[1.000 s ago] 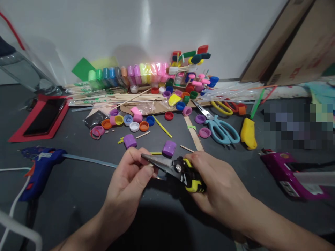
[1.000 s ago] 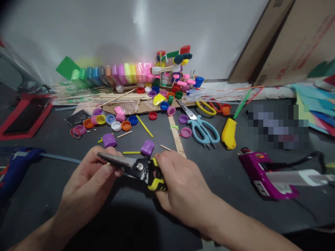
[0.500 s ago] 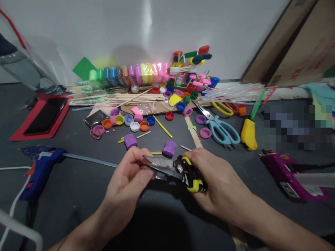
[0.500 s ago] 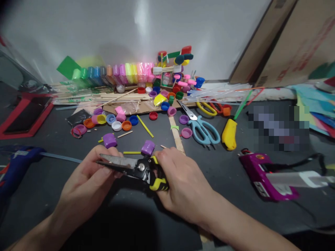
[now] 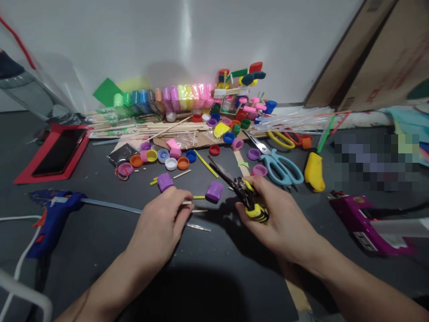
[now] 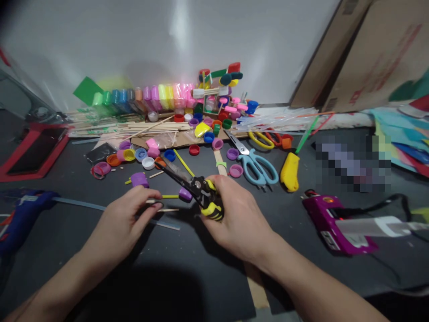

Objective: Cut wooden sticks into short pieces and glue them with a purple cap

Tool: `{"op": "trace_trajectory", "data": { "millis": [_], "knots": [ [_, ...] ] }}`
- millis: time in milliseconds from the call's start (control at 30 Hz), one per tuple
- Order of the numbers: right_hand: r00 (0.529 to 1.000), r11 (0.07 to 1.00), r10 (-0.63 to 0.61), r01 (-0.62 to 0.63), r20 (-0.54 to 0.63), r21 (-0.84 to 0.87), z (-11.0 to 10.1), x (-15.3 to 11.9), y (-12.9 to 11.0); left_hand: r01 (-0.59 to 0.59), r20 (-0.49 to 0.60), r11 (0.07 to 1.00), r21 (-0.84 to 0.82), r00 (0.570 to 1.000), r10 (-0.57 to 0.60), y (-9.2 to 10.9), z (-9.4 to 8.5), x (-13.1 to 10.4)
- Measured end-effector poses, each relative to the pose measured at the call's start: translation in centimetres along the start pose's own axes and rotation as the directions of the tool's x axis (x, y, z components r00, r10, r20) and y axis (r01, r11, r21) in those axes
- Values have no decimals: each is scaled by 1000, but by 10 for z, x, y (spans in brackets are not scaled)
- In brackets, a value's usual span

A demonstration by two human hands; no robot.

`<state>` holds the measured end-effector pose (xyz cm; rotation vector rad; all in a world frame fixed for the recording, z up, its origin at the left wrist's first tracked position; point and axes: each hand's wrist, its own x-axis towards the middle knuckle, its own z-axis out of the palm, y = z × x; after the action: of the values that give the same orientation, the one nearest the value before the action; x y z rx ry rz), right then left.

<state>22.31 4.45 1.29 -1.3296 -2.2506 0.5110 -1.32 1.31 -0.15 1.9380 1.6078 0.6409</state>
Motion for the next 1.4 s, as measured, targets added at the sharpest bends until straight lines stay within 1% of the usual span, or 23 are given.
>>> {"op": "trace_trajectory", "data": {
  "millis": [67, 133, 200, 300, 333, 367, 433, 467, 533, 567, 633, 700, 800, 833, 900, 1033, 1167, 1267, 1400],
  "knots": [
    [1000, 1000, 21, -21, 2, 16, 0, 0, 1, -37, 108, 985, 171, 994, 18, -2, 3, 4],
    [1000, 999, 22, -22, 2, 25, 0, 0, 1, -64, 192, 960, 272, 981, 11, -1, 5, 6],
    [1000, 1000, 12, -13, 8, 27, -1, -1, 0, -92, 242, 944, 316, 970, 13, 1, 7, 8],
    [1000, 1000, 6, -7, 19, 29, 0, -2, -1, -118, 272, 939, 323, 962, 27, 4, 6, 7],
    [1000, 1000, 8, -9, 23, 29, 0, -2, -1, -117, 268, 947, 298, 963, 35, 5, 4, 7],
    [1000, 1000, 10, -11, 29, 29, 0, -2, -1, -101, 256, 969, 224, 966, 41, 5, 2, 6],
    [998, 999, 11, -13, 58, 34, 0, -1, -2, -14, 216, 999, -32, 976, 21, 6, -4, 4],
    [997, 999, 9, -12, 81, 36, 0, -1, -2, 57, 211, 982, -182, 977, -18, 6, -7, 2],
    [991, 999, -4, -2, 132, 39, 0, -1, -4, 186, 238, 891, -414, 967, -91, 7, -11, -1],
    [988, 999, -15, 9, 154, 41, 1, -1, -5, 222, 257, 839, -496, 961, -103, 8, -13, -3],
    [983, 999, -42, 35, 178, 42, 1, -1, -7, 261, 294, 722, -641, 952, -84, 10, -13, -6],
    [982, 997, -67, 60, 179, 45, 1, -1, -9, 313, 348, 565, -764, 936, -50, 12, -11, -9],
    [981, 995, -92, 83, 170, 55, 1, -2, -11, 395, 415, 342, -853, 910, -17, 17, -6, -10],
    [981, 994, -98, 89, 166, 59, 0, -2, -11, 409, 424, 286, -866, 905, -11, 18, -5, -10],
    [981, 993, -105, 97, 160, 62, 0, -3, -12, 418, 426, 203, -886, 905, -5, 19, -2, -9],
    [981, 995, -96, 88, 168, 54, 0, -5, -12, 393, 394, 118, -912, 919, -16, 20, 1, -7],
    [982, 992, -115, 107, 149, 60, 1, -5, -13, 398, 398, 17, -917, 917, -14, 19, 3, -6],
    [979, 988, -148, 141, 139, 59, 2, -6, -14, 397, 397, -7, -918, 918, -20, 18, 4, -6],
    [980, 985, -174, 173, 101, 18, 2, -7, -15, 368, 368, -18, -930, 929, -30, 18, 5, -8]
  ]
}}
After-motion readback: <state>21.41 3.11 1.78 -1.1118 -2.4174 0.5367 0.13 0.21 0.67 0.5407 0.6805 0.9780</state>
